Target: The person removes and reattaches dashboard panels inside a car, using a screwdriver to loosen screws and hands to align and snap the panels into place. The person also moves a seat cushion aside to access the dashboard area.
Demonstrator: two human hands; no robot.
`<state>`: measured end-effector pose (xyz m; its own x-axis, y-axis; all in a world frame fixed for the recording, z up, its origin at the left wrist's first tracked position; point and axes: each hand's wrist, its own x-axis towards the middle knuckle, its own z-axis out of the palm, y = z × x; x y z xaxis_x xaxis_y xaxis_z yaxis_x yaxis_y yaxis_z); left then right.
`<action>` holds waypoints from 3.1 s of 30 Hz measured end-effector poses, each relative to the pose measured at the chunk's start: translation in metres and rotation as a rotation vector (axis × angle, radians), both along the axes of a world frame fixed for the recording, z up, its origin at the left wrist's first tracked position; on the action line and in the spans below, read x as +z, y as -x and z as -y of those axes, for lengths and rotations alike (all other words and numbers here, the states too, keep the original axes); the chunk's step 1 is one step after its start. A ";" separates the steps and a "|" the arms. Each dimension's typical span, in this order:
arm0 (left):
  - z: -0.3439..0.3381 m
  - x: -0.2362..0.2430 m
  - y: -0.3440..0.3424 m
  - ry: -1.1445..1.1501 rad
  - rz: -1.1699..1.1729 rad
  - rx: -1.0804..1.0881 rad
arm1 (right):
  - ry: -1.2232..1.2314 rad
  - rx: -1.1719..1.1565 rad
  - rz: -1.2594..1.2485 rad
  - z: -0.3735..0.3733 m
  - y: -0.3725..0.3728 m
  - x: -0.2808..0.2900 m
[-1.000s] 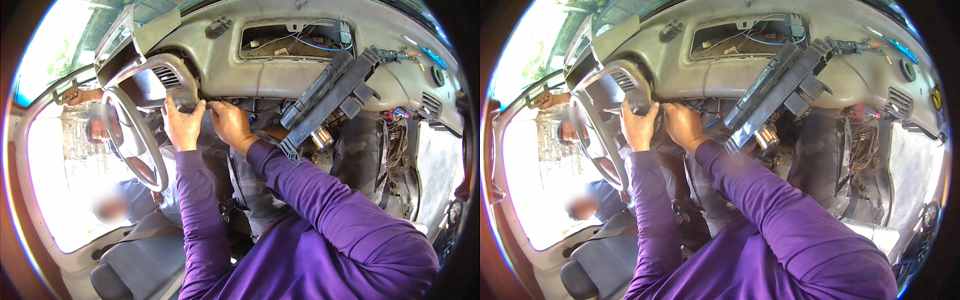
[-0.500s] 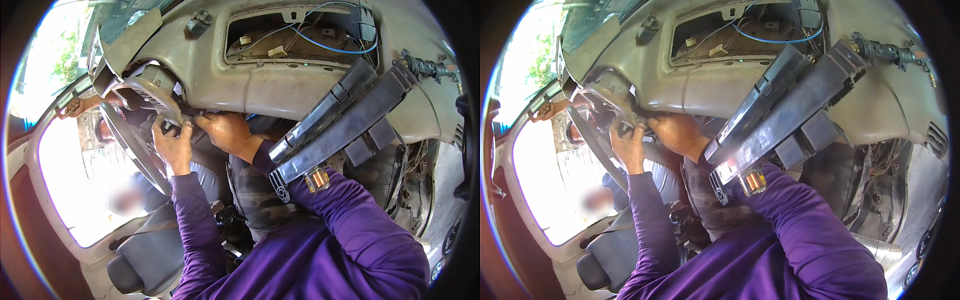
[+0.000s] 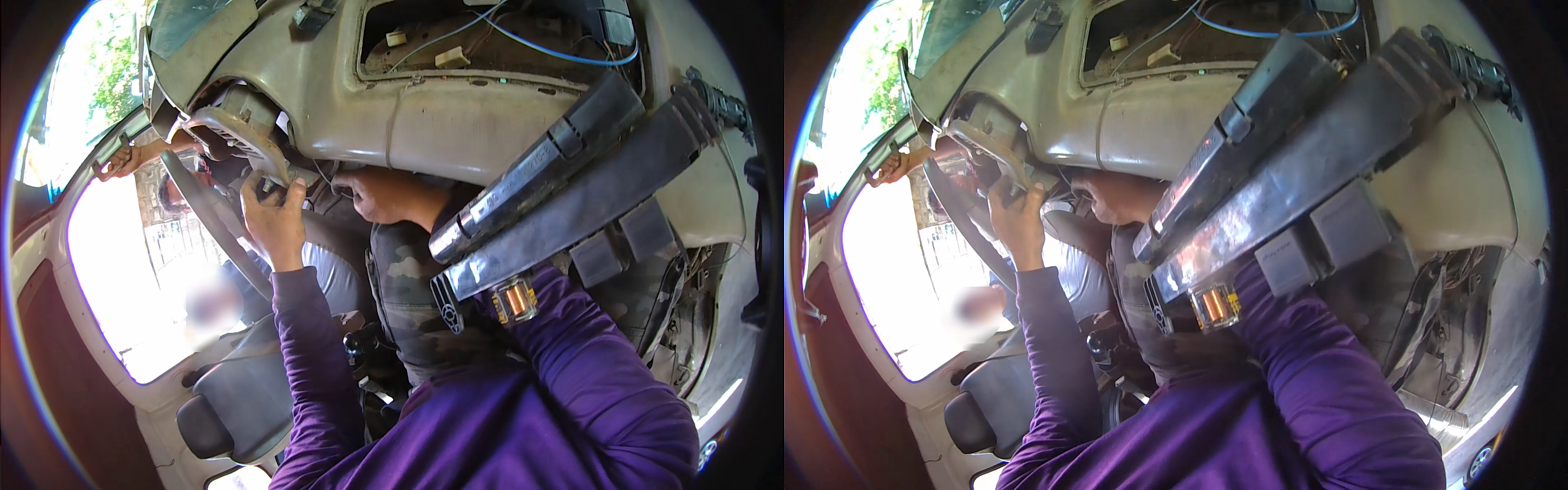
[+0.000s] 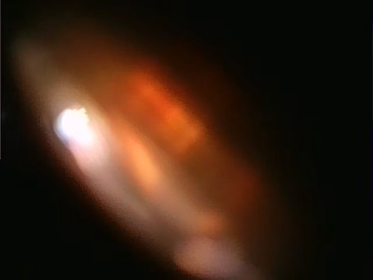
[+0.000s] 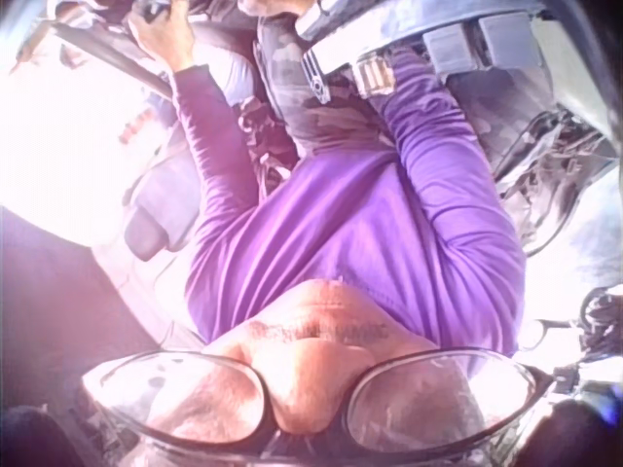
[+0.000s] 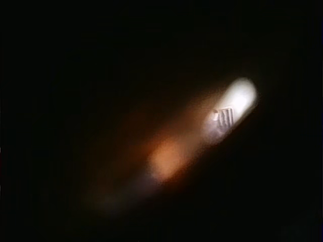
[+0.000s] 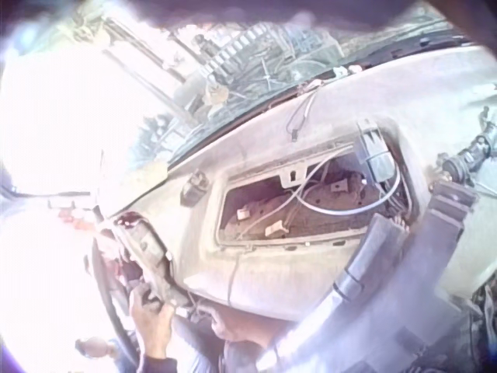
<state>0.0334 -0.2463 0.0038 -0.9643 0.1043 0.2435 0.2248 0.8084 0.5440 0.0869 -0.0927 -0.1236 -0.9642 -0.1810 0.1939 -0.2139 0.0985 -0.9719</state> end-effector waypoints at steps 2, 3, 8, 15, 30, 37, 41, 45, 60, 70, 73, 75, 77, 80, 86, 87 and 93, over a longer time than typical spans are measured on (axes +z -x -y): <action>-0.012 0.002 -0.002 0.082 -0.036 -0.005 | 0.066 -0.031 -0.033 -0.005 0.004 -0.010; -0.014 0.004 -0.003 0.118 -0.061 0.003 | 0.093 -0.036 -0.057 -0.008 0.005 -0.009; 0.003 0.000 0.015 0.127 -0.109 -0.093 | 0.836 0.391 -0.024 -0.016 0.007 -0.009; -0.002 -0.001 0.005 0.367 -0.261 -0.037 | 1.228 0.319 0.286 -0.020 -0.036 0.046; -0.014 0.007 0.005 0.284 -0.117 -0.079 | -0.140 -0.189 -0.218 0.003 -0.014 -0.049; -0.006 0.011 0.002 0.327 -0.162 -0.069 | -0.469 -0.166 -0.300 -0.005 -0.044 0.022; -0.001 0.015 0.003 0.365 -0.214 -0.046 | -0.285 -0.401 -0.417 0.011 -0.056 0.034; -0.002 0.011 0.000 0.293 -0.181 -0.041 | -0.042 -0.522 -0.368 0.027 -0.069 0.040; -0.007 -0.002 -0.001 0.212 -0.206 -0.030 | 0.582 -0.552 0.280 0.049 0.014 -0.002; 0.016 -0.040 -0.001 -0.468 -0.035 -0.178 | 1.091 -0.530 0.416 0.056 0.054 0.010; 0.029 -0.032 0.003 -0.458 -0.091 -0.146 | 1.171 -0.523 0.415 0.059 0.058 0.008; 0.030 -0.019 0.014 -0.286 -0.196 -0.113 | 1.255 -0.516 0.411 0.067 0.062 0.011; 0.032 -0.005 0.032 -0.220 -0.190 -0.098 | 1.194 -0.541 0.397 0.071 0.063 0.011; 0.018 0.010 0.066 -0.591 0.122 -0.043 | 1.057 -0.575 0.262 0.088 0.081 -0.022; 0.039 -0.014 0.144 -0.900 0.275 -0.109 | 0.744 -0.472 0.238 0.084 0.071 -0.018; 0.044 -0.017 0.152 -0.998 0.274 -0.130 | 0.563 -0.539 0.166 0.081 0.069 -0.013; 0.012 -0.003 0.161 -0.814 0.550 0.102 | 0.285 -0.568 0.185 0.068 0.063 -0.001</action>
<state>-0.1275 -0.2588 0.0009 -0.9597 0.0134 -0.2806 -0.2759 0.1425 0.9506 0.0244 -0.1610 -0.1249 -0.9167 0.3991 -0.0189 -0.0315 -0.1194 -0.9923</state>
